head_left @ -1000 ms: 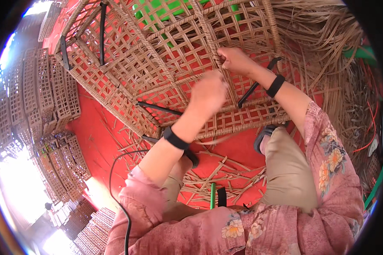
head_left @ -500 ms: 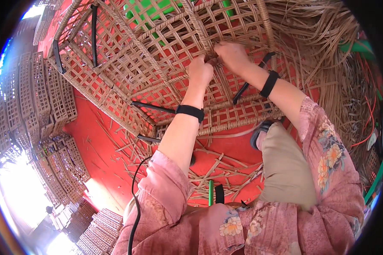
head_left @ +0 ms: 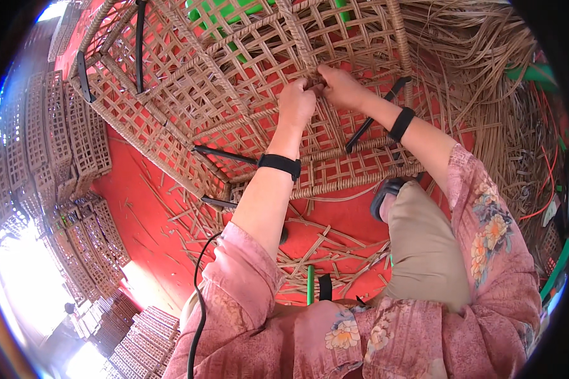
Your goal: Weaving rattan or bamboo strips into a furniture frame and securing them with a stapler.
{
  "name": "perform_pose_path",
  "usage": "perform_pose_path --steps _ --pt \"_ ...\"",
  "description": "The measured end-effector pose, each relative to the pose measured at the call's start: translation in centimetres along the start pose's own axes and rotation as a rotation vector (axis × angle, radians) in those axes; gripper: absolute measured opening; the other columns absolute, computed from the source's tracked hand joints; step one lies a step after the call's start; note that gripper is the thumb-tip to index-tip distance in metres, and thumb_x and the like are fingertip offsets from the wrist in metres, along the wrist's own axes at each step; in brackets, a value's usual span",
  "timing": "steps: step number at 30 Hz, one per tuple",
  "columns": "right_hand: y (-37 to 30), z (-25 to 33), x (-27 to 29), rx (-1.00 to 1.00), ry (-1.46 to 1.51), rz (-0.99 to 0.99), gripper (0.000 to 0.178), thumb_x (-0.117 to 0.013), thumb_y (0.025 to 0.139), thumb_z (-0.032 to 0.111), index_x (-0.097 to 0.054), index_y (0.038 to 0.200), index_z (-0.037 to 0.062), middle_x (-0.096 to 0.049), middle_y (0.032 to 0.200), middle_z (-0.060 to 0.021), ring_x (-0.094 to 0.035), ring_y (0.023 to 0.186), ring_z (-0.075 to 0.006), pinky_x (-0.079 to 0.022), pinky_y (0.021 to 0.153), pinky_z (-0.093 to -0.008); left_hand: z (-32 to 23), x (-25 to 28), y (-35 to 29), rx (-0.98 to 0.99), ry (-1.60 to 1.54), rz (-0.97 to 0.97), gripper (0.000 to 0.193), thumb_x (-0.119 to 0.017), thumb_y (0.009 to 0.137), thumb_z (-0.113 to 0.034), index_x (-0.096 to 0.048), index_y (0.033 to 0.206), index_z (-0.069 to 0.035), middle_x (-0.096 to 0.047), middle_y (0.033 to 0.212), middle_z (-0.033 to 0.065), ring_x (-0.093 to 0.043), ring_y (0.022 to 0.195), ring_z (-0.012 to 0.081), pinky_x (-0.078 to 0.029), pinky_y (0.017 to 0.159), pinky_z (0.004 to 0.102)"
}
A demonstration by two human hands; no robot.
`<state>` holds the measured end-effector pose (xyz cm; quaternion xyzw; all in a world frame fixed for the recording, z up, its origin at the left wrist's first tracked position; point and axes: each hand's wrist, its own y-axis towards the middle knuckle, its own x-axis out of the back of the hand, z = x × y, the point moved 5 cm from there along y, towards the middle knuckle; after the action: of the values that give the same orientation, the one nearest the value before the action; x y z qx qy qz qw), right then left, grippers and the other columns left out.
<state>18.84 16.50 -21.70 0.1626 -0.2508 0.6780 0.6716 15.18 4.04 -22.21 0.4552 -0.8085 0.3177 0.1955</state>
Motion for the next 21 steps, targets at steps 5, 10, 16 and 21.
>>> perform_pose_path --steps 5,10,16,21 --pt "1.0 -1.3 -1.0 -0.024 0.160 0.207 0.025 -0.054 0.076 0.002 -0.046 0.100 -0.0024 -0.059 0.095 -0.0245 -0.060 0.089 -0.0334 -0.047 0.072 -0.0407 -0.1 0.1 0.1 -0.011 0.012 0.030 0.027 -0.068 0.080 -0.025 -0.066 0.090 0.000 -0.065 0.073 0.0115 -0.058 0.066 0.0169 -0.045 0.065 0.0324" --pt "1.0 -1.1 -1.6 0.029 0.345 0.280 0.034 -0.050 0.077 -0.003 -0.046 0.111 -0.0021 -0.060 0.100 -0.0172 -0.057 0.093 -0.0262 -0.046 0.078 -0.0355 -1.1 0.5 -4.7 -0.313 0.024 -0.535 0.024 -0.062 0.085 -0.015 -0.061 0.102 0.002 -0.063 0.080 0.0164 -0.060 0.070 0.0220 -0.046 0.068 0.0345" --pt "0.7 -1.0 -1.6 -0.045 0.414 0.324 0.047 -0.044 0.080 -0.007 -0.042 0.126 -0.0008 -0.060 0.104 -0.0139 -0.057 0.095 -0.0220 -0.045 0.080 -0.0323 3.9 -4.7 -7.1 0.312 -0.868 -0.260 0.020 -0.053 0.092 -0.014 -0.054 0.108 -0.003 -0.057 0.090 -0.0004 -0.056 0.078 0.0132 -0.045 0.067 0.0257" --pt "0.6 -0.6 -1.5 -0.044 0.358 0.348 0.046 -0.039 0.087 -0.008 -0.039 0.131 0.0035 -0.057 0.104 -0.0120 -0.054 0.096 -0.0193 -0.042 0.085 -0.0315 5.3 -5.9 -5.5 0.403 -1.137 -0.136 0.014 -0.054 0.091 -0.016 -0.055 0.102 -0.007 -0.056 0.084 -0.0002 -0.054 0.071 0.0121 -0.045 0.062 0.0280"
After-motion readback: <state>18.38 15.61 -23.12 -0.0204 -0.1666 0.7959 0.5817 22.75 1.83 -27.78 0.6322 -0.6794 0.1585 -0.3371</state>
